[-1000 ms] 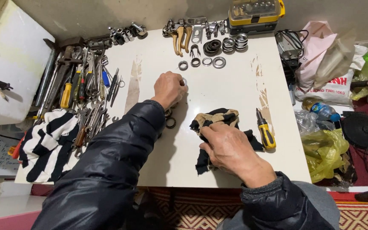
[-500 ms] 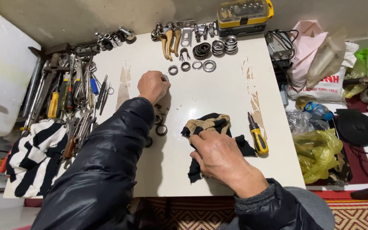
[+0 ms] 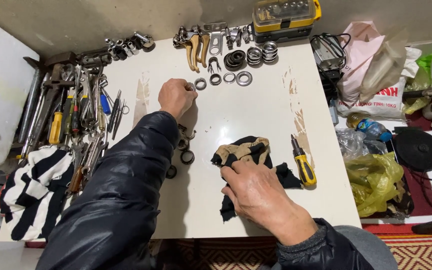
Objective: Cleaning bicycle bearings and metal rings by wiping them with a cloth rag on a workbench.
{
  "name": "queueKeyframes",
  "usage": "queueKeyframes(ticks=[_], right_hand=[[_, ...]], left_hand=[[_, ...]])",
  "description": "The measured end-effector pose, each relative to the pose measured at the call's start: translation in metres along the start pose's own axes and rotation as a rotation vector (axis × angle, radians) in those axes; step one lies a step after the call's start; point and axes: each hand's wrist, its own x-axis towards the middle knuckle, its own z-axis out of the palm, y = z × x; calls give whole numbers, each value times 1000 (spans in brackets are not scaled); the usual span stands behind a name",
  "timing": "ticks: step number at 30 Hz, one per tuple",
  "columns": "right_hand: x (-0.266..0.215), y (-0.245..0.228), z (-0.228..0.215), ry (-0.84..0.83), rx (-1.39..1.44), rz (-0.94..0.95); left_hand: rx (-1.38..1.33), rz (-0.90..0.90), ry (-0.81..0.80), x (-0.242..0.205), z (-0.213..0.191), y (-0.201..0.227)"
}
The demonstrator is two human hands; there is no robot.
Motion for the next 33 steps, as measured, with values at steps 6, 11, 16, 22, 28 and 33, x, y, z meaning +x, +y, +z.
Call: queueKeyframes(ticks=[6, 11, 16, 22, 28, 33], right_hand=[[1, 0, 0, -28, 3, 26], [1, -1, 0, -20, 11, 16], [-1, 1, 4, -33, 8, 12], [-1, 0, 0, -64, 10, 35], [-1, 1, 0, -67, 11, 47], [-2, 2, 3, -64, -8, 28]], left_hand=[[26, 78, 14, 2, 0, -3], [61, 132, 88, -2, -2, 2], [102, 503, 359, 1, 15, 25], [-2, 631, 74, -8, 33, 78], [207, 565, 74, 0, 63, 96], [141, 572, 109, -3, 70, 101]])
